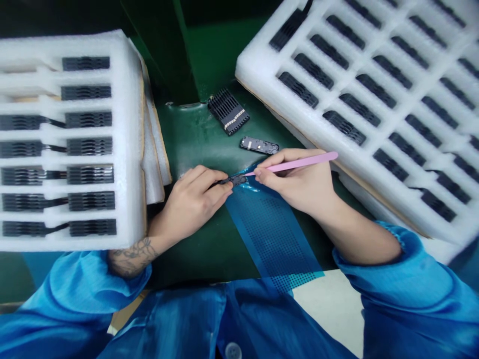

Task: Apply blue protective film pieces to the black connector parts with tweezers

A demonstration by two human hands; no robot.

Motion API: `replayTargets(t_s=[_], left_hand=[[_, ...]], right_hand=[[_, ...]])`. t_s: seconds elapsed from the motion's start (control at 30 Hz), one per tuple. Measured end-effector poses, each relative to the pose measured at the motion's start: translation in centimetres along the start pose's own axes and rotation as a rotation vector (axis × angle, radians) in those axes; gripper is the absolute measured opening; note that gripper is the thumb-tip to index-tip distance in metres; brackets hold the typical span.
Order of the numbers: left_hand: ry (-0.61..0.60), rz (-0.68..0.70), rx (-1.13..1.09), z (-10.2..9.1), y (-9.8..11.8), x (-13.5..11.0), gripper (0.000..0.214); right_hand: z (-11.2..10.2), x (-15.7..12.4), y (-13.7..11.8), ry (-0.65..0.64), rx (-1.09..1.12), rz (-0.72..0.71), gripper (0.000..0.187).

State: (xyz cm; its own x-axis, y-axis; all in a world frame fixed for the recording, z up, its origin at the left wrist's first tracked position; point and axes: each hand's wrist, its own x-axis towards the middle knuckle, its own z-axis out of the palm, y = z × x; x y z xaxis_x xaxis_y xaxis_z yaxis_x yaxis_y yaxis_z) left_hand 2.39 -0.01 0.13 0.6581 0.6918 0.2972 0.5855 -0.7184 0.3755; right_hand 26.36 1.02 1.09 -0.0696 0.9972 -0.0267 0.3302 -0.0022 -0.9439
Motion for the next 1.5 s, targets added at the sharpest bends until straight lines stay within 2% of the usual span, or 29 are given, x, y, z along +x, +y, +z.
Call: replayTargets(t_s=[0.2, 0.3, 0.37, 0.4, 0.47, 0.53, 0.6, 0.7, 0.83, 0.9, 1.03, 1.13, 1.23, 1.3, 1.37, 1.43, 1.5], left_hand=[[-0.070, 0.009, 0.076, 0.0, 0.2, 0.4, 0.026], [-0.064, 0.003, 0.078, 0.1, 0.2, 0.4, 0.025], [-0.053, -0.004, 0.059, 0.1, 0.1, 0.3, 0.021], [-0.046, -0.004, 0.051, 0.1, 0.1, 0.3, 0.019], [-0.025, 0.009, 0.051, 0.1, 0.1, 0.2, 0.013], [-0.006, 0.027, 0.070, 0.0, 0.1, 0.2, 0.009], [-0.008, 0.040, 0.080, 0.0, 0.1, 0.2, 0.009], [-0.025, 0.035, 0.062, 0.1, 0.1, 0.2, 0.010], [-0.022, 0.019, 0.044, 0.1, 0.2, 0.3, 0.010], [-0.014, 0.011, 0.046, 0.0, 0.2, 0.3, 0.008], [0.007, 0.008, 0.060, 0.0, 0.3, 0.2, 0.005], [0.021, 0.015, 0.073, -0.1, 0.2, 0.2, 0.003], [0.044, 0.004, 0.118, -0.2, 0.1, 0.2, 0.006], [0.070, -0.039, 0.179, -0.3, 0.0, 0.4, 0.010], [0.082, -0.086, 0.238, -0.4, 0.1, 0.5, 0.014], [0.091, -0.100, 0.267, -0.5, 0.1, 0.7, 0.016], [0.078, -0.078, 0.256, -0.5, 0.1, 0.7, 0.017]], right_hand=[[0.0, 0.1, -0.1, 0.000, -0.003, -0.004, 0.008], [-0.1, 0.0, -0.2, 0.003, 0.042, 0.011, 0.010], [-0.2, -0.1, -0.1, 0.033, 0.080, -0.035, 0.007], [-0.2, -0.2, 0.0, 0.041, 0.079, -0.104, 0.007], [-0.1, -0.2, 0.3, -0.003, 0.018, -0.348, 0.011], [0.0, -0.3, 0.7, -0.122, -0.126, -0.606, 0.013], [0.2, -0.3, 0.9, -0.249, -0.299, -0.735, 0.010], [0.1, -0.5, 0.6, -0.327, -0.505, -0.718, 0.015], [-1.3, -1.1, -0.3, -0.301, -0.625, -0.660, 0.017], [-2.2, -1.1, -0.5, -0.220, -0.679, -0.676, 0.014], [-2.9, -0.4, -0.1, 0.034, -0.834, -0.717, 0.013], [-2.5, 0.3, 0.4, 0.059, -0.954, -0.673, 0.014], [-2.2, 0.6, 0.5, 0.059, -0.950, -0.686, 0.012], [-2.4, 0.6, 0.4, 0.033, -0.845, -0.753, 0.007], [-2.5, 0.5, 0.2, -0.081, -0.703, -0.803, 0.006], [-2.6, 0.5, 0.1, -0.227, -0.610, -0.802, 0.016], [-2.6, 0.6, 0.2, -0.312, -0.599, -0.777, 0.024]])
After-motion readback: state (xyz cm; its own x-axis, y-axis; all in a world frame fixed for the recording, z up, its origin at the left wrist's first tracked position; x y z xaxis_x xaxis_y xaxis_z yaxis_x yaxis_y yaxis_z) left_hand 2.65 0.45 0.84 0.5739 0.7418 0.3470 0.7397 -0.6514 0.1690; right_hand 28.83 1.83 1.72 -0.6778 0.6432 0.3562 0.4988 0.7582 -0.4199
